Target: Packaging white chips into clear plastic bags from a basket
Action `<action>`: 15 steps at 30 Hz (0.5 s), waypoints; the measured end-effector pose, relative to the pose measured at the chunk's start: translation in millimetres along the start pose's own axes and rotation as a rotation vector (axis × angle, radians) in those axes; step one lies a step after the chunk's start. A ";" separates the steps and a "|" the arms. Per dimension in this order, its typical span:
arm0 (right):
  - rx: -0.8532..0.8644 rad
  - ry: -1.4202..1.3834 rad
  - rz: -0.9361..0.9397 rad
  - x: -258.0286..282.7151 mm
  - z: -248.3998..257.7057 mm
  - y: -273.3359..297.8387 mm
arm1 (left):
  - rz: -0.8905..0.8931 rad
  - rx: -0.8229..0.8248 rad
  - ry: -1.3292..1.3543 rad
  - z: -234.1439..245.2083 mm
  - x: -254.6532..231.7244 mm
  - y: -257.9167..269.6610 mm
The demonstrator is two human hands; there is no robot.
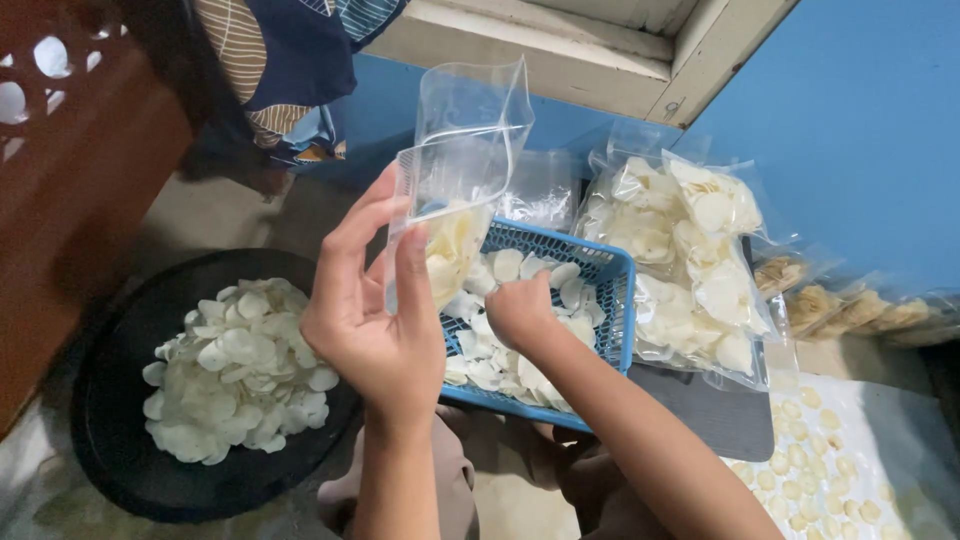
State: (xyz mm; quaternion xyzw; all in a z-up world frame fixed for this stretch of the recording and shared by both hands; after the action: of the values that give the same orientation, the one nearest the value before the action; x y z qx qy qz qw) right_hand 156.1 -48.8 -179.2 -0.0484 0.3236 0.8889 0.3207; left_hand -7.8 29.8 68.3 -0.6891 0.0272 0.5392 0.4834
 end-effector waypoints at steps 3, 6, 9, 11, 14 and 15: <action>-0.399 -0.109 0.283 18.1 -3.6 -20.4 | 0.003 -0.012 0.006 -4.3 -2.1 1.2; -0.397 0.037 0.377 42.8 -51.1 -56.7 | 0.024 0.001 -0.005 -6.3 -1.7 1.1; -0.071 0.068 0.214 32.3 -38.7 -48.8 | 0.053 0.040 0.067 -9.2 -0.9 -1.4; 0.066 0.073 0.166 17.9 -30.5 -25.4 | 0.068 0.093 0.036 -9.9 0.1 -2.0; 0.113 0.061 0.161 -11.1 -52.9 -14.3 | 0.077 0.193 0.022 -15.6 2.3 -3.4; 0.036 0.040 0.204 -19.8 -64.8 -13.1 | 0.082 0.245 0.042 -18.4 3.2 -2.6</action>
State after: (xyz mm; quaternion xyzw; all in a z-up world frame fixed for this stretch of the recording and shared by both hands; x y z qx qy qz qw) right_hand 171.7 -91.1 -231.4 -0.0270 0.3490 0.9099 0.2226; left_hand 8.2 19.9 66.6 -0.6344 0.1311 0.5367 0.5407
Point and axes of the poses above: each hand's wrist, its own y-axis away from the middle knuckle, its own z-axis out of the back of the hand, x = y × z, the point moved 4 cm from there along -y, towards the middle knuckle, and after that the axes turned 13 degrees about x, right-handed, at the moved point
